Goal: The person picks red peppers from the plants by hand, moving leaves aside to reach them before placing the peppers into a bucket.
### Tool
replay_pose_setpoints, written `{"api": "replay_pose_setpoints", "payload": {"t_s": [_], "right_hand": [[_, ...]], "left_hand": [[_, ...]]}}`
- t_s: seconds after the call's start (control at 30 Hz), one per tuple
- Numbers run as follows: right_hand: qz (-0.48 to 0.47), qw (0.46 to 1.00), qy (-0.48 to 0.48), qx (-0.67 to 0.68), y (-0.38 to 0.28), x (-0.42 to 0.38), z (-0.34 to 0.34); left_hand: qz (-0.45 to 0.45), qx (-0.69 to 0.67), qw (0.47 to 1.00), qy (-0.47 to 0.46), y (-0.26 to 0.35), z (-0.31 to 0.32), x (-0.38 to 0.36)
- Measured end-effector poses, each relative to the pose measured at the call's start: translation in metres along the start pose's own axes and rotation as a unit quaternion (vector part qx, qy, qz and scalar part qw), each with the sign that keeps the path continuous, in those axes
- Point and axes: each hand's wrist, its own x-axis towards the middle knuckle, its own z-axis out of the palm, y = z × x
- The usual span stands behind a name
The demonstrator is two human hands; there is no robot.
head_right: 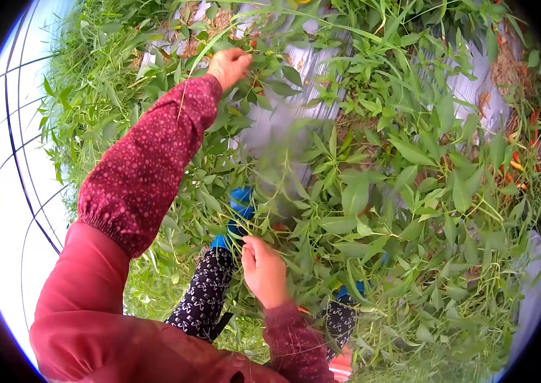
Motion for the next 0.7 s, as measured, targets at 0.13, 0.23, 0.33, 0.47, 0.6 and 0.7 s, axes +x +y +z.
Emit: {"api": "replay_pose_setpoints", "payload": {"t_s": [0.13,0.23,0.33,0.47,0.6,0.7], "right_hand": [[0.039,0.997,0.005,0.070,0.008,0.004,0.006],[0.038,0.999,-0.010,0.031,0.008,0.006,0.009],[0.052,0.997,-0.025,0.052,0.002,0.009,0.007],[0.069,0.993,-0.012,0.098,0.008,0.009,0.010],[0.088,0.987,-0.027,0.135,0.007,0.012,0.005],[0.106,0.975,-0.035,0.192,0.001,0.015,-0.001]], "left_hand": [[-0.001,-0.032,0.992,0.120,-0.025,-0.010,0.096],[-0.038,0.085,0.992,0.090,-0.028,0.012,0.095],[-0.085,0.262,0.960,0.051,-0.015,0.023,0.087],[-0.216,0.230,0.940,-0.127,0.026,0.010,0.031],[-0.188,0.049,0.939,-0.284,0.008,0.003,-0.024],[-0.156,-0.057,0.955,-0.247,0.008,-0.019,-0.094]]}}
